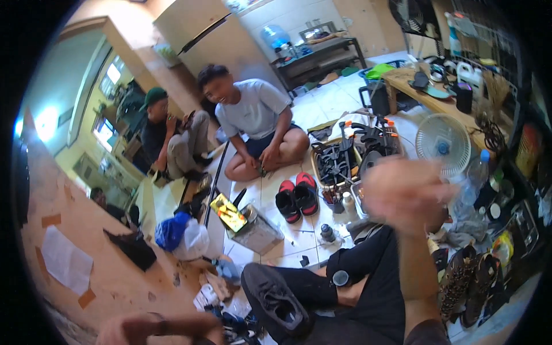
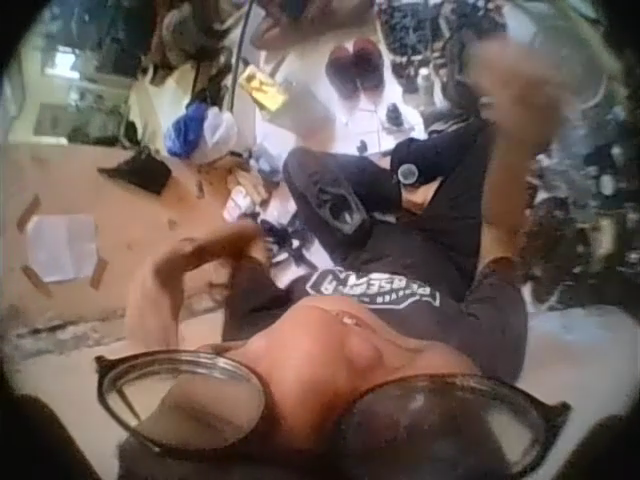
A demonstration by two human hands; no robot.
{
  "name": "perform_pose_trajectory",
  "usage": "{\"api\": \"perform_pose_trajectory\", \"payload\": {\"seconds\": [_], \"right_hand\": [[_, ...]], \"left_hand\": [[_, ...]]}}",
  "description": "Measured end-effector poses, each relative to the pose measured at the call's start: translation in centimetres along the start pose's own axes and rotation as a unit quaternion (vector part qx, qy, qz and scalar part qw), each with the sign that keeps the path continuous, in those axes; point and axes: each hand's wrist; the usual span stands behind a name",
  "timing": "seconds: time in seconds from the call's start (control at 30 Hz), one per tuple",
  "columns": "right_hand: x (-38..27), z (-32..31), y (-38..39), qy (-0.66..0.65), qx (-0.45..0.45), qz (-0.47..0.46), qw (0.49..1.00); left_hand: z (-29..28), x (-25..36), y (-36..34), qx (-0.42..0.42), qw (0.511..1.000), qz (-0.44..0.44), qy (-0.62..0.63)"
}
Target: Repairing the sole of a sneaker using glue and a trimming knife while sitting cross-legged on the floor.
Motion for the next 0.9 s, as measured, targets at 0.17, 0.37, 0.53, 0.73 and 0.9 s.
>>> {"api": "perform_pose_trajectory", "payload": {"seconds": [0.17, 0.37, 0.53, 0.73, 0.9], "right_hand": [[10.9, -5.3, 11.2, 0.147, -0.146, 0.361, 0.909], [12.2, -6.7, 18.1, 0.099, -0.366, 0.466, 0.799], [14.9, -6.3, 19.5, 0.064, -0.363, 0.531, 0.763], [11.5, -9.6, 17.8, 0.12, -0.279, 0.555, 0.774], [12.7, -9.2, 16.8, 0.038, -0.187, 0.562, 0.805]], "left_hand": [[-10.9, -10.5, 8.0, -0.004, 0.911, -0.235, -0.339], [-17.4, -12.0, 17.2, -0.001, 0.754, -0.425, -0.5], [-15.3, -11.6, 15.7, 0.027, 0.693, -0.438, -0.572], [-12.7, -15.6, 16.7, 0.023, 0.771, -0.413, -0.483], [-5.7, -18.6, 12.7, 0.048, 0.817, -0.498, -0.286]]}}
Point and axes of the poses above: each hand's wrist, its own y-axis away from the middle knuckle, its own z-axis out of the palm, x = y × z
